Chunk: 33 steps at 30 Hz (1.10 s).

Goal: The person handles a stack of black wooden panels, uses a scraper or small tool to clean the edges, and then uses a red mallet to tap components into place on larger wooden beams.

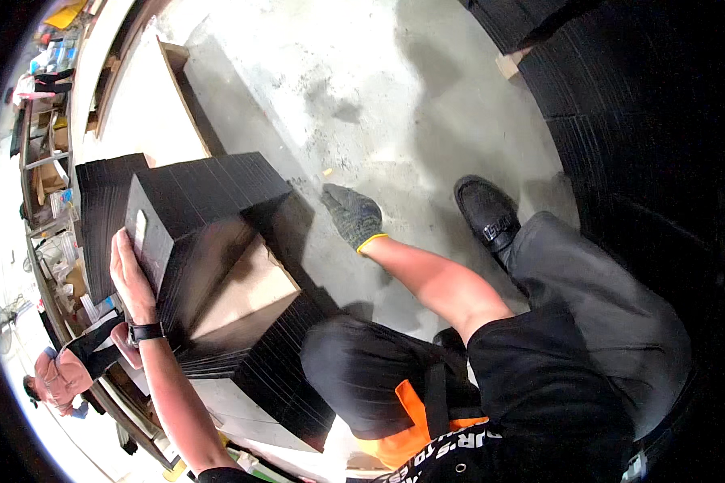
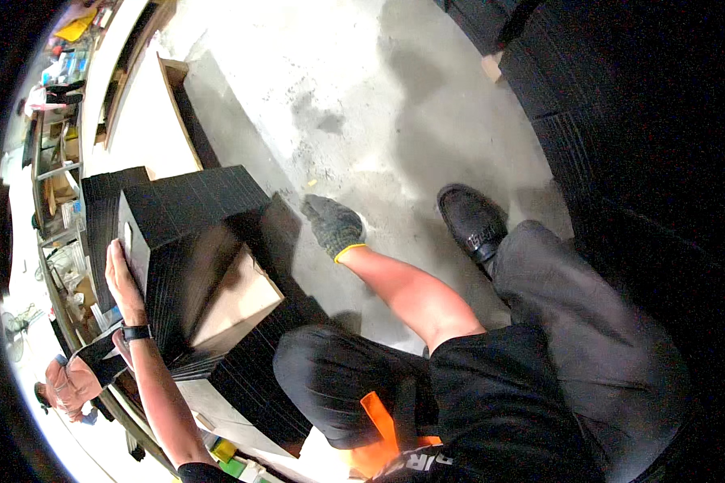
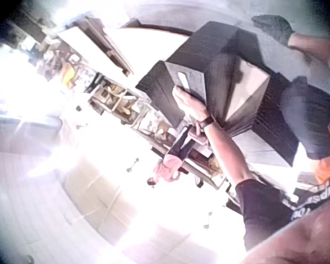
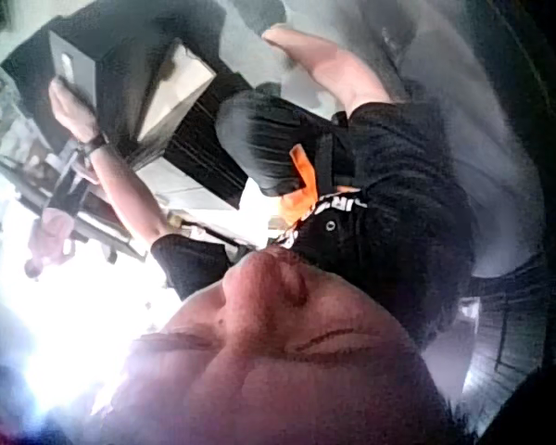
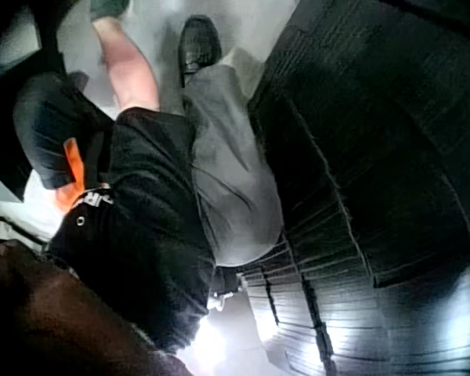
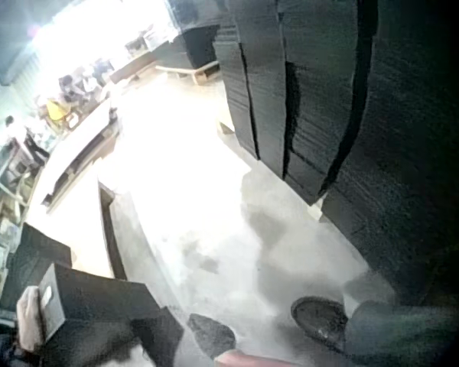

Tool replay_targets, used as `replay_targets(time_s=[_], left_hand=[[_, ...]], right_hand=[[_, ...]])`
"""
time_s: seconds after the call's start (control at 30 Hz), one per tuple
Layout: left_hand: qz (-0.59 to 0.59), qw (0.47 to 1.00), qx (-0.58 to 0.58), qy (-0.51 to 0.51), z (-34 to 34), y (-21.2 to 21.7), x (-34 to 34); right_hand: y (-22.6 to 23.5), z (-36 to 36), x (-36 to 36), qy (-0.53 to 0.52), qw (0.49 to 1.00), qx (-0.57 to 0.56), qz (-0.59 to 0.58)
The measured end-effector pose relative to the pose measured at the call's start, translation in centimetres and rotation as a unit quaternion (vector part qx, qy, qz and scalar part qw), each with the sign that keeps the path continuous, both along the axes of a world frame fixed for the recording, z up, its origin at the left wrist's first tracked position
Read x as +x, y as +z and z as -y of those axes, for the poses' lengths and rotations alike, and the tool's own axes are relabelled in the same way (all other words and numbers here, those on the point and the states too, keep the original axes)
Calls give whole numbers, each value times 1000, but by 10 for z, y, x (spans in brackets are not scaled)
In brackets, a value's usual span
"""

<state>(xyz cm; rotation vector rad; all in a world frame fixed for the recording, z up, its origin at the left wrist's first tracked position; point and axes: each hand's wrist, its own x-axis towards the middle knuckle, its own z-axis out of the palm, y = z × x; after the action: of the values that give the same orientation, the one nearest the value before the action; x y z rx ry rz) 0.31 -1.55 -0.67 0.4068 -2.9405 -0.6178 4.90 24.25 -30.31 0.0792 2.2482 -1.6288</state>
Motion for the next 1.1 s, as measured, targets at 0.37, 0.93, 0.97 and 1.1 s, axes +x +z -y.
replay_targets(time_s=[0.37, 0.93, 0.97, 1.1], left_hand=[[-12, 1000, -16, 22, 8, -6, -1], [-46, 999, -12, 11, -10, -6, -1], [-88, 996, 10, 29, -14, -3, 3], [-96, 985, -120, -80, -30, 8, 23]], right_hand=[[40, 30, -31, -120, 956, -103, -246], [-25, 2, -43, -35, 983, -10, -177], [-20, -2, -39, -35, 984, -15, -176], [-4, -16, -20, -76, 984, -11, -159]])
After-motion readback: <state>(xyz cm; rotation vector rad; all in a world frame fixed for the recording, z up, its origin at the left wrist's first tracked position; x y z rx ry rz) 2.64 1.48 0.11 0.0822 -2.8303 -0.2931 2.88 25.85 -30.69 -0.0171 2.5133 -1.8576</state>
